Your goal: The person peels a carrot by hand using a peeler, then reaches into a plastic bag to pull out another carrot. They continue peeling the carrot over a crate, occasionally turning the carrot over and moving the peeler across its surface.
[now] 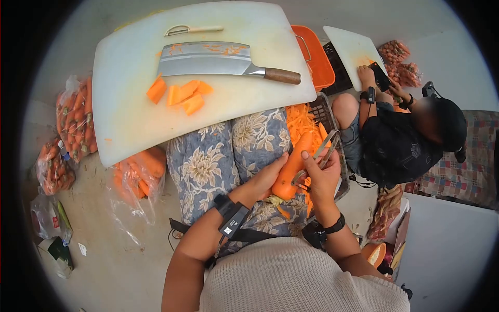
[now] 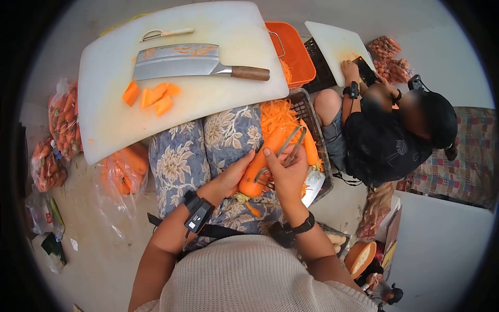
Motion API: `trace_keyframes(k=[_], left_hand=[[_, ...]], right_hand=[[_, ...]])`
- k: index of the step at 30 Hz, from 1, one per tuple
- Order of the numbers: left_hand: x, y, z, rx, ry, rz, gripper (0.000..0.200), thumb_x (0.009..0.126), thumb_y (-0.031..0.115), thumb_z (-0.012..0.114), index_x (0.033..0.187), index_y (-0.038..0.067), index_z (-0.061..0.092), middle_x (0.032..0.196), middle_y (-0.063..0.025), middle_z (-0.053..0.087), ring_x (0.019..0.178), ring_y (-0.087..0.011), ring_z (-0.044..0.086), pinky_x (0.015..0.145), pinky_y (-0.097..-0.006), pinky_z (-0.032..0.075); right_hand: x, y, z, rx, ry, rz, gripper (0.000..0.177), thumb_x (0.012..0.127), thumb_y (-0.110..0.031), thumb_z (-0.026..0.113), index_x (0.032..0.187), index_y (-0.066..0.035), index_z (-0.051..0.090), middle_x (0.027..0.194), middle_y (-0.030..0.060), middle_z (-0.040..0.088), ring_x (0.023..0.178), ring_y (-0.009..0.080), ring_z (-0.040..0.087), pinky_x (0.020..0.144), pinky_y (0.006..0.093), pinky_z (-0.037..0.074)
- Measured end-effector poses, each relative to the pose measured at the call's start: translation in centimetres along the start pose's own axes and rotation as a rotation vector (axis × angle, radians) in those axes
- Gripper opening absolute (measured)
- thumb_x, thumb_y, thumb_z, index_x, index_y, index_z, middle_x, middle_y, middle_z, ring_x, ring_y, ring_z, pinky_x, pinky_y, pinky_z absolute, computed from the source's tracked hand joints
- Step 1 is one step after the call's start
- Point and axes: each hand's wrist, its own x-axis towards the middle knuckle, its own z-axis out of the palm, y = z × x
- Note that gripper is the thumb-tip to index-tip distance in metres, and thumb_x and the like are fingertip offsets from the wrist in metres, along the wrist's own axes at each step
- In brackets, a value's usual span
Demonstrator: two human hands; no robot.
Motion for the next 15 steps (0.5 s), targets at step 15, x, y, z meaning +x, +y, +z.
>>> trace_keyframes(k=[15], left_hand=[[0.4, 0.1, 1.0, 0.039, 0.003, 0.167, 0.052, 0.094, 0.034, 0.038, 0.135, 0.006, 0.025, 0.124, -0.009, 0.044, 0.114, -0.0158, 0.046, 0.088, -0.0289, 0.044]], right_hand=[[-0.6, 1.7, 0.7, -0.052, 0.168, -0.282, 0.034, 0.073, 0.001, 0.068, 0.088, -0.006, 0.039, 0.077, 0.002, 0.05, 0.059, 0.0037, 0.048, 0.054, 0.0152, 0.039]])
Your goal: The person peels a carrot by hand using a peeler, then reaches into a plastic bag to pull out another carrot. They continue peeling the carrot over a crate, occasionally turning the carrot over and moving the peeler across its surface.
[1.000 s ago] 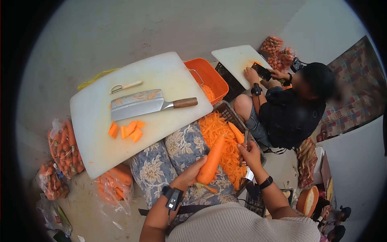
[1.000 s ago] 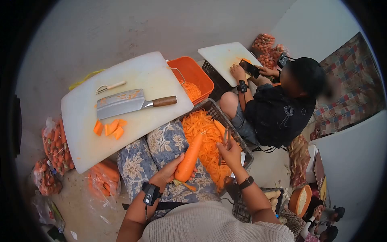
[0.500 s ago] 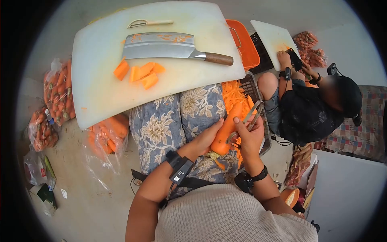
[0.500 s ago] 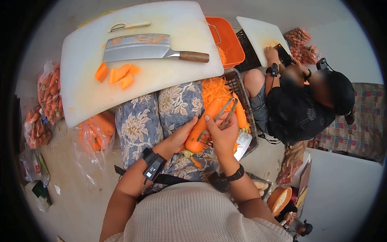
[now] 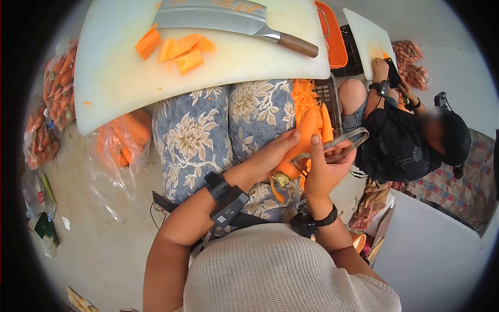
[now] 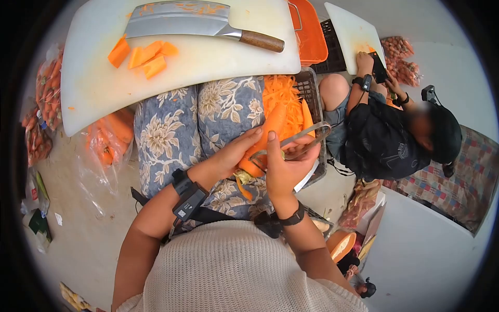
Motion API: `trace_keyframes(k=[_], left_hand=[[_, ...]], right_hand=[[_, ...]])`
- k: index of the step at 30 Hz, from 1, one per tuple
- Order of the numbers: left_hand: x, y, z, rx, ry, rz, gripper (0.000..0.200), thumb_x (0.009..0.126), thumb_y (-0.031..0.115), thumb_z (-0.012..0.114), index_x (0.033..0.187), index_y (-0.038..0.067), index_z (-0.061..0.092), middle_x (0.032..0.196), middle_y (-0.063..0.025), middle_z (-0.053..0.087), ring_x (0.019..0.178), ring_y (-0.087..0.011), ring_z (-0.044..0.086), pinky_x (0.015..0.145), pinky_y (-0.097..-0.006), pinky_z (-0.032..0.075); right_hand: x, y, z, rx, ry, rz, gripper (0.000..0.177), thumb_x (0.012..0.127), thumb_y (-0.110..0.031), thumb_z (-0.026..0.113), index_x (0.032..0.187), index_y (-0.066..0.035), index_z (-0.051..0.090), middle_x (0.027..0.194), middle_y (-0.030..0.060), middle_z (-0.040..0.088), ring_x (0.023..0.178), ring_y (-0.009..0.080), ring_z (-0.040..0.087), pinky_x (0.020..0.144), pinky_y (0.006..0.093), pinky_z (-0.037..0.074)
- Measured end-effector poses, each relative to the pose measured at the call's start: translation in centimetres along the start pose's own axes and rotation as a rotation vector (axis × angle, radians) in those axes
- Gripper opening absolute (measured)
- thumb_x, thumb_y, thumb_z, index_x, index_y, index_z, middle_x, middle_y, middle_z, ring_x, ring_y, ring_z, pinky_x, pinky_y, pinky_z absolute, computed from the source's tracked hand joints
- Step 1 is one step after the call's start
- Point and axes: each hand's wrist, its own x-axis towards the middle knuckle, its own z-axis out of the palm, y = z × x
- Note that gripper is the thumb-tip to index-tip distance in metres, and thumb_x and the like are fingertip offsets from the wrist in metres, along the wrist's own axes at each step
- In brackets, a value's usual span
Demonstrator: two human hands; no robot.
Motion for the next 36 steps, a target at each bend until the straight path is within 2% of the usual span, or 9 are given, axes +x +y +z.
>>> trace_keyframes(k=[5, 6, 9, 12, 16, 21, 28, 31, 36], left_hand=[[0.5, -0.6, -0.3, 0.194, 0.017, 0.129, 0.048, 0.095, 0.035, 0.029, 0.132, 0.006, 0.031, 0.129, -0.0083, 0.041, 0.119, -0.0172, 0.04, 0.097, -0.0311, 0.035], [0.6, -0.6, -0.4, 0.272, -0.026, 0.196, 0.047, 0.096, 0.035, 0.026, 0.131, 0.006, 0.034, 0.13, -0.008, 0.04, 0.12, -0.0175, 0.039, 0.099, -0.0314, 0.033], [1.1, -1.0, -0.8, 0.392, -0.047, 0.34, 0.046, 0.096, 0.033, 0.02, 0.128, 0.005, 0.038, 0.129, -0.0078, 0.041, 0.12, -0.0175, 0.039, 0.1, -0.0315, 0.031], [0.6, -0.8, -0.2, 0.35, -0.013, 0.283, 0.046, 0.096, 0.031, 0.018, 0.128, 0.005, 0.038, 0.128, -0.0081, 0.043, 0.119, -0.0166, 0.04, 0.1, -0.0308, 0.032], [0.5, -0.6, -0.1, 0.345, -0.049, 0.271, 0.046, 0.097, 0.032, 0.02, 0.128, 0.003, 0.037, 0.128, -0.0089, 0.042, 0.118, -0.0164, 0.04, 0.1, -0.0298, 0.031], [0.5, -0.9, 0.0, 0.295, 0.148, 0.191, 0.045, 0.096, 0.029, 0.027, 0.131, 0.0, 0.033, 0.129, -0.0109, 0.04, 0.12, -0.0163, 0.039, 0.1, -0.0286, 0.031], [0.6, -1.2, -0.1, 0.289, 0.138, 0.214, 0.047, 0.096, 0.031, 0.028, 0.132, 0.0, 0.032, 0.13, -0.0107, 0.04, 0.121, -0.0161, 0.038, 0.099, -0.0277, 0.032], [0.4, -1.3, 0.0, 0.314, 0.155, 0.169, 0.048, 0.097, 0.031, 0.027, 0.131, -0.002, 0.032, 0.131, -0.0109, 0.04, 0.122, -0.0164, 0.036, 0.1, -0.0272, 0.03], [0.9, -2.3, -0.9, 0.467, 0.265, 0.173, 0.049, 0.097, 0.03, 0.024, 0.131, -0.004, 0.032, 0.132, -0.0118, 0.039, 0.124, -0.0174, 0.034, 0.102, -0.0273, 0.025]], right_hand=[[0.0, 1.8, 0.4, -0.07, -0.145, -0.003, 0.029, 0.077, -0.001, 0.063, 0.092, -0.004, 0.04, 0.083, 0.0039, 0.051, 0.072, 0.0075, 0.051, 0.067, 0.0204, 0.042], [0.0, 1.8, 0.4, -0.048, -0.154, 0.049, 0.026, 0.078, -0.002, 0.061, 0.093, -0.004, 0.04, 0.085, 0.0056, 0.054, 0.078, 0.0103, 0.052, 0.077, 0.0253, 0.041], [0.3, 1.6, 0.6, -0.148, -0.219, -0.038, 0.024, 0.078, -0.003, 0.061, 0.092, -0.002, 0.041, 0.089, 0.0082, 0.056, 0.087, 0.0139, 0.054, 0.088, 0.0303, 0.038], [0.7, 2.3, 0.3, -0.192, -0.213, -0.008, 0.023, 0.079, -0.006, 0.061, 0.093, 0.0, 0.043, 0.091, 0.01, 0.058, 0.095, 0.0176, 0.053, 0.095, 0.0351, 0.033], [0.7, 2.2, 0.3, -0.179, -0.198, 0.026, 0.023, 0.08, -0.007, 0.06, 0.094, 0.001, 0.044, 0.092, 0.0107, 0.058, 0.101, 0.0204, 0.051, 0.097, 0.037, 0.031], [1.1, 3.1, 0.0, -0.145, -0.241, 0.036, 0.025, 0.079, -0.004, 0.059, 0.098, 0.0, 0.043, 0.1, 0.0148, 0.058, 0.116, 0.0249, 0.042, 0.099, 0.0392, 0.029], [1.2, 3.3, 0.0, -0.054, -0.265, 0.088, 0.026, 0.08, -0.001, 0.057, 0.101, 0.0, 0.041, 0.104, 0.016, 0.056, 0.122, 0.0257, 0.038, 0.101, 0.0392, 0.027], [1.6, 3.7, -0.1, -0.038, -0.272, 0.074, 0.027, 0.08, -0.001, 0.057, 0.101, 0.0, 0.041, 0.104, 0.0154, 0.056, 0.114, 0.0224, 0.044, 0.097, 0.0366, 0.033], [2.8, 4.1, -0.1, 0.003, -0.276, 0.131, 0.027, 0.079, 0.001, 0.058, 0.1, 0.001, 0.042, 0.105, 0.0153, 0.056, 0.086, 0.0123, 0.053, 0.074, 0.0251, 0.047]])
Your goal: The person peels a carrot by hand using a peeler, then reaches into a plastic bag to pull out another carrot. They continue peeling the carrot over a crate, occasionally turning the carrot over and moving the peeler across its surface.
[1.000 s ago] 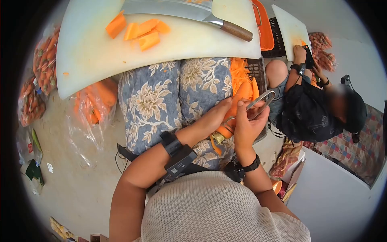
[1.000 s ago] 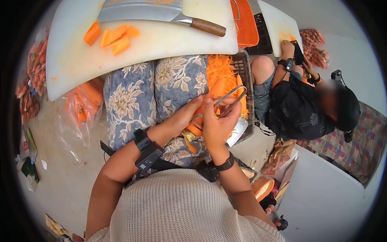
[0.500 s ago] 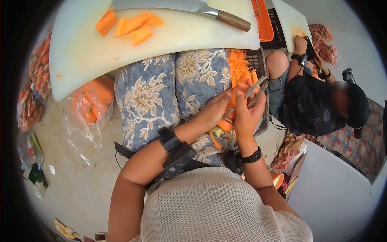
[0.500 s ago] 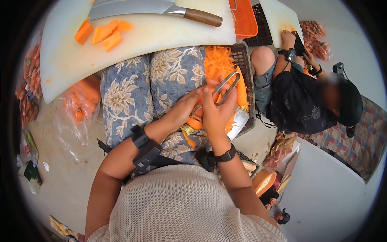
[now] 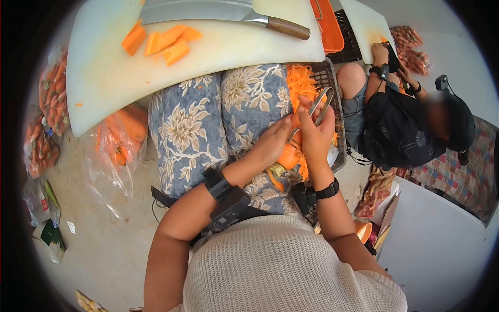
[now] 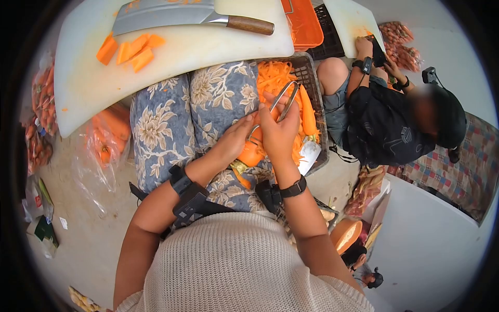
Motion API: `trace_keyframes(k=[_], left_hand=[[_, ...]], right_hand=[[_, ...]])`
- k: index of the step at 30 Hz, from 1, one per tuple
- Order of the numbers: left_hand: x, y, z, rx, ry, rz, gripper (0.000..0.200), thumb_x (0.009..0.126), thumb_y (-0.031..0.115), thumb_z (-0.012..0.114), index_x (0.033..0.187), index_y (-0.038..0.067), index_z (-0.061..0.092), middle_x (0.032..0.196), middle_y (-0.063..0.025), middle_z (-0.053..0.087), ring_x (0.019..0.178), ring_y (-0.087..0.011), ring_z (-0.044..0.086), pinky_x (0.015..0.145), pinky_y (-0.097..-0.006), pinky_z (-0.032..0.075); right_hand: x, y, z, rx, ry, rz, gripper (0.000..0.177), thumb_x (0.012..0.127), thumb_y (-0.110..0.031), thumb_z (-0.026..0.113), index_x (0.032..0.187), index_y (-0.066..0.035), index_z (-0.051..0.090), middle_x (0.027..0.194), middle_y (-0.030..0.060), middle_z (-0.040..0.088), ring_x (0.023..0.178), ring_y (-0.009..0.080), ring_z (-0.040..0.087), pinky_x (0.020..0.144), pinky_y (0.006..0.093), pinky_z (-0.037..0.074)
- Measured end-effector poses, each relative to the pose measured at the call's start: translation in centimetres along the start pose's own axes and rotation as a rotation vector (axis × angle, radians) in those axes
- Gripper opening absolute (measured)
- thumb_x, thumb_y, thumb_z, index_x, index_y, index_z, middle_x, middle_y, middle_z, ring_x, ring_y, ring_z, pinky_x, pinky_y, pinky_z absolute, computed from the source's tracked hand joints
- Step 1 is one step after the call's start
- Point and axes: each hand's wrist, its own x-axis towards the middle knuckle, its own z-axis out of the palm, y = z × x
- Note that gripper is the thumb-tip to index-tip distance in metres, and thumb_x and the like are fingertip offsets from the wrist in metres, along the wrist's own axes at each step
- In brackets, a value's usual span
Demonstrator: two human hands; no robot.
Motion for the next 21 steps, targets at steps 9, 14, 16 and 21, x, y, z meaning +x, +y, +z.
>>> trace_keyframes(k=[9, 14, 16, 21], left_hand=[[-0.3, -0.8, 0.0, -0.003, 0.035, -0.026, 0.048, 0.096, 0.032, 0.031, 0.127, -0.004, 0.038, 0.124, -0.0126, 0.047, 0.114, -0.0167, 0.043, 0.096, -0.0257, 0.032], [0.0, -1.4, -0.5, -0.077, 0.009, -0.033, 0.048, 0.096, 0.031, 0.032, 0.128, -0.004, 0.036, 0.125, -0.0128, 0.046, 0.114, -0.0161, 0.043, 0.096, -0.0255, 0.032], [0.0, -0.9, -0.4, -0.104, -0.018, -0.065, 0.048, 0.096, 0.031, 0.033, 0.129, -0.004, 0.035, 0.125, -0.0129, 0.045, 0.114, -0.0159, 0.042, 0.096, -0.0255, 0.032], [-0.1, 0.4, 0.0, -0.134, -0.04, -0.17, 0.045, 0.096, 0.033, 0.031, 0.13, 0.003, 0.034, 0.104, -0.0071, 0.054, 0.078, -0.0128, 0.058, 0.069, -0.0269, 0.05]], right_hand=[[2.5, 3.0, -1.5, 0.018, 0.077, 0.056, 0.023, 0.078, -0.001, 0.059, 0.097, 0.002, 0.046, 0.101, 0.0148, 0.058, 0.079, 0.0112, 0.056, 0.066, 0.0231, 0.047], [3.8, 3.4, -1.3, -0.015, 0.059, 0.169, 0.023, 0.077, -0.006, 0.063, 0.094, 0.003, 0.05, 0.084, 0.0086, 0.06, 0.07, 0.0087, 0.054, 0.059, 0.0205, 0.044], [3.9, 3.4, -1.2, -0.051, 0.069, 0.165, 0.025, 0.076, -0.007, 0.063, 0.094, 0.004, 0.049, 0.08, 0.0068, 0.06, 0.066, 0.0079, 0.053, 0.056, 0.0199, 0.043], [4.6, 3.7, -1.7, 0.005, 0.007, 0.254, 0.024, 0.076, -0.008, 0.064, 0.091, 0.002, 0.049, 0.079, 0.0059, 0.059, 0.062, 0.0073, 0.052, 0.052, 0.0192, 0.041]])
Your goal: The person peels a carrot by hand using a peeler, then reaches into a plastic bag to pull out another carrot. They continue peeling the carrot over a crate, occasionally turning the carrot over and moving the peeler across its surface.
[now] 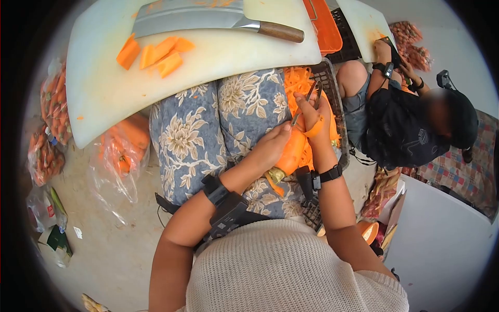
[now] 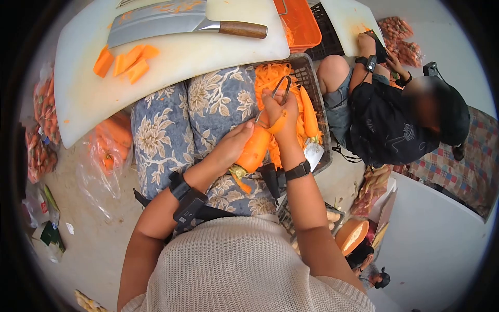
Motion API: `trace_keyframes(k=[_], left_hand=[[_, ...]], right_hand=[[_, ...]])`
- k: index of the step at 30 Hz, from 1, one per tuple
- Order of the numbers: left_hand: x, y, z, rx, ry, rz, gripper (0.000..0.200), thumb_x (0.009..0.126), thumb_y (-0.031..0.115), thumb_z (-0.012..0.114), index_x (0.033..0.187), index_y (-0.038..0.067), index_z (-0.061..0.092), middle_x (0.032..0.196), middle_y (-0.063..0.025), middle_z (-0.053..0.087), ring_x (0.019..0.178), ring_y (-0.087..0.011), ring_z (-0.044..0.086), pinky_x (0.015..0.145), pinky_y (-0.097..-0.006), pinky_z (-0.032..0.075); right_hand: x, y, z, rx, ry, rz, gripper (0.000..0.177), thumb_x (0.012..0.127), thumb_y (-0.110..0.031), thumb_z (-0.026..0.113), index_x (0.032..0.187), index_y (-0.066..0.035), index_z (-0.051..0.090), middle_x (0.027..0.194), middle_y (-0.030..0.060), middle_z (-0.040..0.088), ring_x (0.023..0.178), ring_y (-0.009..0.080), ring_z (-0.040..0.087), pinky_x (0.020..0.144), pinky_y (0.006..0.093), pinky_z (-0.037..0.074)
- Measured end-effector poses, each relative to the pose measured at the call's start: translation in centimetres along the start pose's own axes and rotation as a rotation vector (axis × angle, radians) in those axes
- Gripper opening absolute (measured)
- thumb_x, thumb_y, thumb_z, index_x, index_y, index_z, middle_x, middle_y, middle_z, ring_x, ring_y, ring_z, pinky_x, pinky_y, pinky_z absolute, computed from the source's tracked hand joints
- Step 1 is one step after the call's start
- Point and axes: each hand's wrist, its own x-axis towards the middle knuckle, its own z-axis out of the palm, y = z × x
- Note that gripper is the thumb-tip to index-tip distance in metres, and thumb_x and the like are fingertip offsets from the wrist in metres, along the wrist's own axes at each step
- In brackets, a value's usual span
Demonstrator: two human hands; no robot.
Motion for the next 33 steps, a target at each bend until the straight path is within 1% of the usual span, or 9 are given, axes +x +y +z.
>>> trace_keyframes(k=[8, 10, 14, 16, 19, 25, 29, 31, 33], left_hand=[[0.2, -0.7, 0.1, 0.038, 0.024, 0.055, 0.044, 0.096, 0.032, 0.033, 0.129, 0.004, 0.036, 0.099, -0.006, 0.054, 0.079, -0.013, 0.058, 0.067, -0.0272, 0.051], [0.1, -0.3, 0.2, 0.031, 0.022, 0.025, 0.044, 0.096, 0.032, 0.033, 0.129, 0.004, 0.036, 0.1, -0.0058, 0.054, 0.08, -0.0128, 0.057, 0.068, -0.0268, 0.05], [0.0, 0.1, 0.3, -0.006, -0.009, 0.001, 0.044, 0.096, 0.031, 0.033, 0.129, 0.004, 0.036, 0.1, -0.0056, 0.054, 0.081, -0.0124, 0.057, 0.069, -0.026, 0.05], [0.2, -0.4, 0.1, 0.013, -0.006, -0.011, 0.044, 0.096, 0.031, 0.034, 0.129, 0.003, 0.036, 0.101, -0.0057, 0.054, 0.082, -0.0123, 0.057, 0.07, -0.026, 0.049], [0.1, -0.8, -0.2, 0.106, 0.035, -0.003, 0.044, 0.095, 0.031, 0.035, 0.13, 0.003, 0.034, 0.103, -0.0063, 0.054, 0.084, -0.0122, 0.056, 0.072, -0.0261, 0.049], [-0.3, 0.2, 0.3, 0.056, -0.008, -0.028, 0.047, 0.095, 0.03, 0.038, 0.132, 0.002, 0.032, 0.108, -0.0071, 0.053, 0.089, -0.0125, 0.056, 0.076, -0.0257, 0.048], [0.2, -0.8, -0.3, 0.062, 0.006, -0.048, 0.047, 0.095, 0.03, 0.038, 0.132, 0.002, 0.032, 0.109, -0.0074, 0.052, 0.092, -0.0127, 0.055, 0.078, -0.0251, 0.047], [0.3, -0.8, -0.4, 0.109, 0.03, -0.056, 0.047, 0.095, 0.03, 0.038, 0.132, 0.002, 0.032, 0.109, -0.0075, 0.052, 0.092, -0.013, 0.055, 0.078, -0.0251, 0.047], [0.0, -0.6, -0.1, 0.118, 0.027, -0.026, 0.047, 0.094, 0.03, 0.039, 0.132, 0.002, 0.031, 0.108, -0.0081, 0.052, 0.088, -0.0147, 0.057, 0.073, -0.0279, 0.05]], right_hand=[[2.1, 1.0, -1.1, 0.057, -0.061, 0.111, 0.027, 0.074, -0.012, 0.066, 0.088, 0.002, 0.047, 0.076, 0.0044, 0.056, 0.061, 0.0079, 0.051, 0.051, 0.0194, 0.04], [1.7, 1.0, -0.6, 0.141, -0.022, 0.103, 0.018, 0.078, -0.014, 0.059, 0.087, 0.0, 0.052, 0.078, 0.0042, 0.053, 0.063, 0.0122, 0.055, 0.05, 0.0219, 0.042], [2.2, 1.1, -1.2, 0.044, -0.059, 0.151, 0.019, 0.079, -0.015, 0.058, 0.088, 0.001, 0.052, 0.085, 0.0103, 0.057, 0.076, 0.0212, 0.062, 0.056, 0.0267, 0.049], [2.5, 0.9, -1.3, 0.182, -0.097, 0.22, 0.024, 0.078, -0.017, 0.059, 0.09, 0.003, 0.051, 0.088, 0.0136, 0.058, 0.078, 0.0257, 0.063, 0.059, 0.0298, 0.052], [3.4, 1.2, -2.0, 0.146, -0.114, 0.286, 0.027, 0.075, -0.015, 0.061, 0.087, 0.006, 0.049, 0.075, 0.0117, 0.056, 0.064, 0.0239, 0.062, 0.052, 0.0296, 0.05], [3.6, 1.9, -1.9, 0.057, -0.085, 0.267, 0.026, 0.073, -0.02, 0.063, 0.078, 0.004, 0.054, 0.067, 0.0079, 0.055, 0.054, 0.0156, 0.054, 0.049, 0.0255, 0.044], [3.9, 2.1, -2.2, 0.076, -0.1, 0.281, 0.024, 0.073, -0.021, 0.064, 0.073, 0.002, 0.056, 0.064, 0.0054, 0.054, 0.051, 0.0127, 0.05, 0.048, 0.024, 0.039], [4.3, 2.6, -2.5, 0.133, -0.123, 0.433, 0.022, 0.073, -0.02, 0.064, 0.07, 0.0, 0.056, 0.061, 0.0039, 0.053, 0.052, 0.0121, 0.05, 0.047, 0.0242, 0.038], [4.7, 3.2, -2.9, 0.142, -0.153, 0.456, 0.021, 0.073, -0.02, 0.064, 0.069, -0.001, 0.056, 0.061, 0.0035, 0.053, 0.052, 0.0121, 0.05, 0.046, 0.0239, 0.038]])
